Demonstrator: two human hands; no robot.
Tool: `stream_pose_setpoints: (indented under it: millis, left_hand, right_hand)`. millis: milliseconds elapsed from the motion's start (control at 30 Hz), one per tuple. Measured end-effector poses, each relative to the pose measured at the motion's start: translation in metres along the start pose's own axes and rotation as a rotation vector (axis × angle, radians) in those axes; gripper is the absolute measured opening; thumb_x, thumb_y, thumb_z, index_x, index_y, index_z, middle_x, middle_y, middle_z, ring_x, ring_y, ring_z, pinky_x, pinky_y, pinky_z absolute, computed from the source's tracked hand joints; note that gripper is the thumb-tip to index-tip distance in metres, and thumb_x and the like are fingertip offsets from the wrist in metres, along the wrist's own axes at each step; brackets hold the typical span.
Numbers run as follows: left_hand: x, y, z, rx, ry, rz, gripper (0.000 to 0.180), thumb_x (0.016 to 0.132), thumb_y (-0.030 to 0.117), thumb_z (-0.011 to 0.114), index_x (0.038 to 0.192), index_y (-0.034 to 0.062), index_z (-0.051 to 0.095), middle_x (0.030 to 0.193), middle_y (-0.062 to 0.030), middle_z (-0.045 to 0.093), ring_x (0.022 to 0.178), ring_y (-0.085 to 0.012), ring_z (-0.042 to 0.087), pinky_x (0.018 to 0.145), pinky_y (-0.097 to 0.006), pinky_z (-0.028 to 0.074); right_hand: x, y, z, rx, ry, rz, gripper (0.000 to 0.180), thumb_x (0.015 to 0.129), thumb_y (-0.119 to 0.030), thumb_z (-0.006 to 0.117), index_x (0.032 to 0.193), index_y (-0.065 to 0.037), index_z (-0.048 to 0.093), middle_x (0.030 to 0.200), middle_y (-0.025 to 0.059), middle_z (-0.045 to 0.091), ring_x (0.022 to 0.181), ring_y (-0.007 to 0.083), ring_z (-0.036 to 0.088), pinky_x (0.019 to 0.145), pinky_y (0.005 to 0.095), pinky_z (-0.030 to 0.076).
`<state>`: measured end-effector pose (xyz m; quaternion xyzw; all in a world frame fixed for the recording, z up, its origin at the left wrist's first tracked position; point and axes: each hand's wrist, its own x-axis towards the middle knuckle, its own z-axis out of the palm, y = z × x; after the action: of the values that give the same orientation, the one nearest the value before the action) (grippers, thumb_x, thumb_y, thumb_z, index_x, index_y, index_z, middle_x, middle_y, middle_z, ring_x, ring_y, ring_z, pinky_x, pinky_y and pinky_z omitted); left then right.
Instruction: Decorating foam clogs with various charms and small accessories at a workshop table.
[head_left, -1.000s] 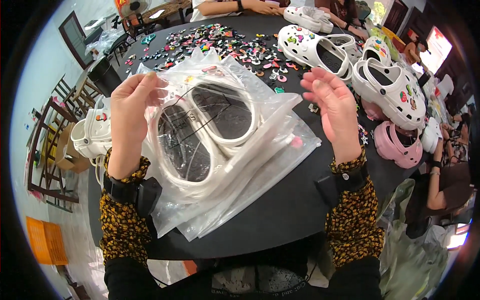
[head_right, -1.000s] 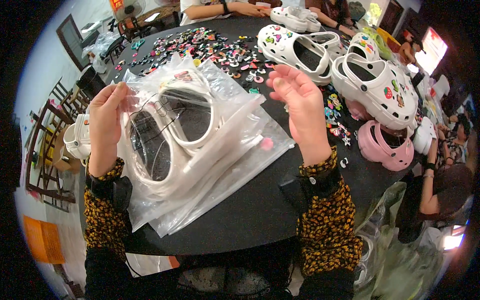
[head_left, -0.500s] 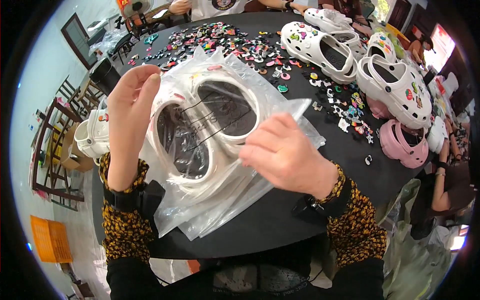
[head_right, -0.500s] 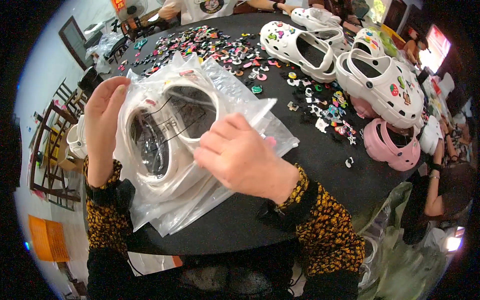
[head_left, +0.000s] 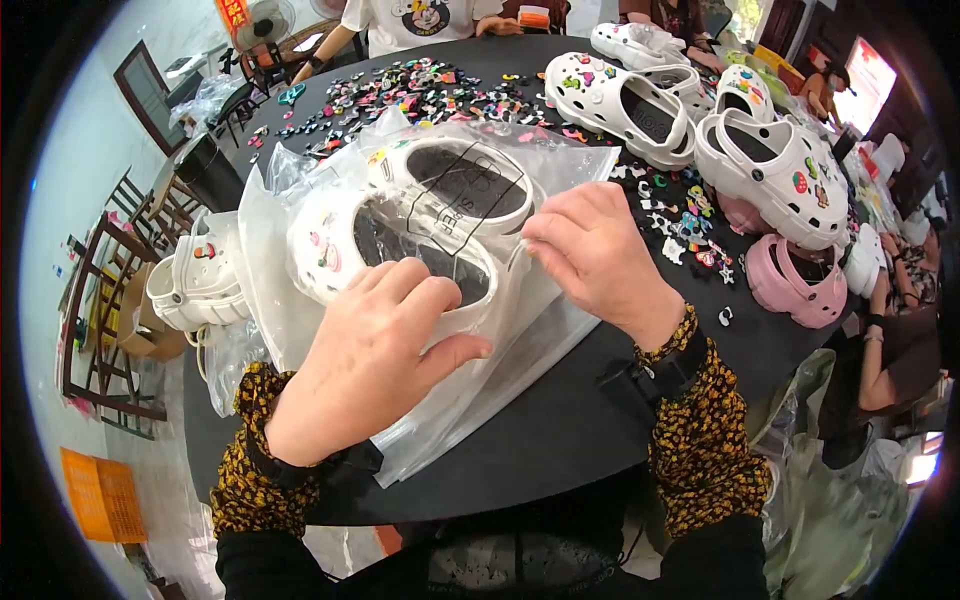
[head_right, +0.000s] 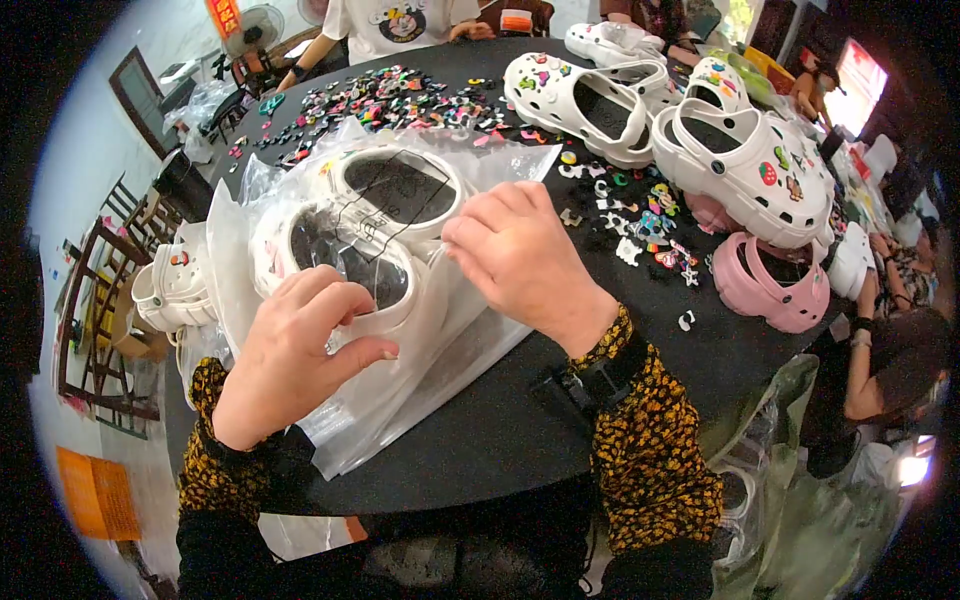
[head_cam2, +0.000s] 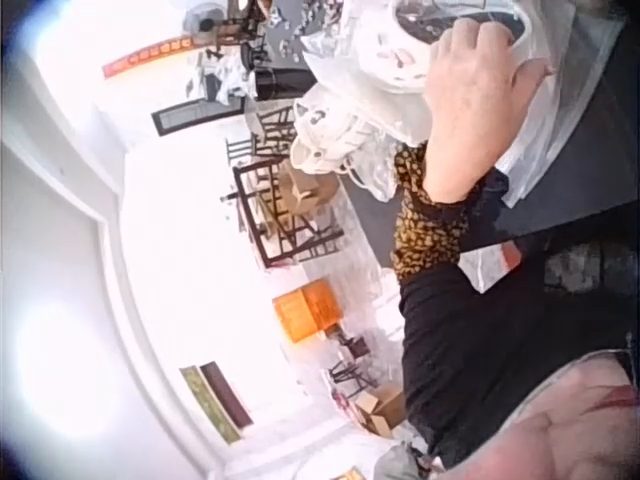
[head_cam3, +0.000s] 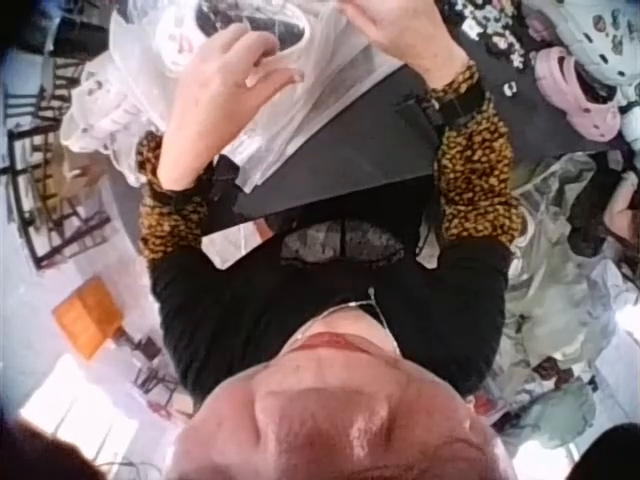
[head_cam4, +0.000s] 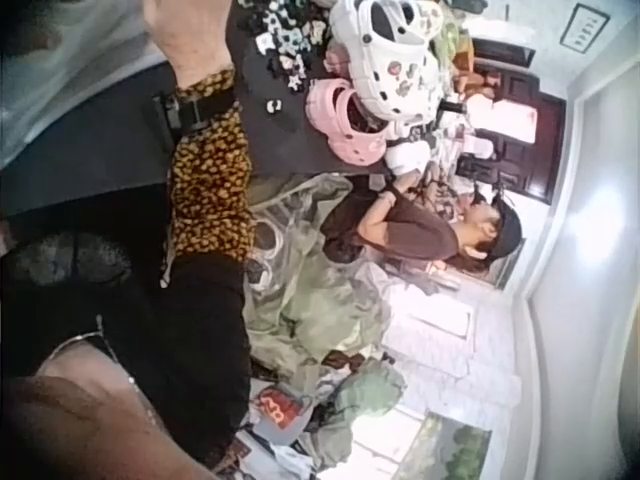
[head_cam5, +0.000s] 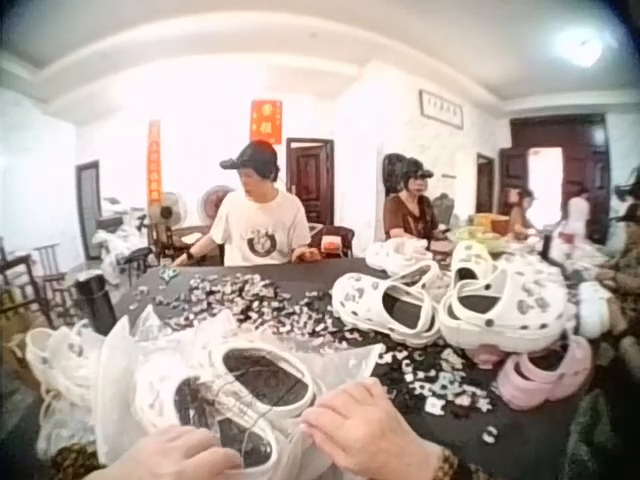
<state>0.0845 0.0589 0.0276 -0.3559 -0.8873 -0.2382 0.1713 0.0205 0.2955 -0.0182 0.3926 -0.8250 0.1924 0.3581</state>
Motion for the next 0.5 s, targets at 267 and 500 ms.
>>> stream_pose_setpoints:
  millis: [267, 500]
  left_hand:
    - [-0.005, 0.001, 0.001, 0.0, -0.105, 0.074, 0.027, 0.073, 0.019, 0.079, 0.083, 0.0041, 0.058, 0.075, -0.0088, 0.054, 0.07, -0.0277, 0.054, 0.064, -0.038, 0.043]
    - [-0.009, 0.011, 0.014, 0.092, -0.197, 0.111, 0.03, 0.075, 0.022, 0.076, 0.09, 0.0026, 0.058, 0.082, -0.0117, 0.057, 0.075, -0.0311, 0.058, 0.069, -0.04, 0.046]
  right_hand:
    - [-0.001, 0.007, -0.018, 0.064, -0.142, -0.009, 0.016, 0.075, -0.009, 0.071, 0.089, -0.01, 0.065, 0.095, 0.0045, 0.06, 0.094, 0.0253, 0.055, 0.086, 0.0387, 0.04]
    - [-0.002, 0.016, -0.021, 0.086, -0.086, -0.012, 0.014, 0.075, -0.009, 0.07, 0.087, -0.009, 0.065, 0.095, 0.0037, 0.06, 0.095, 0.025, 0.055, 0.086, 0.0381, 0.039]
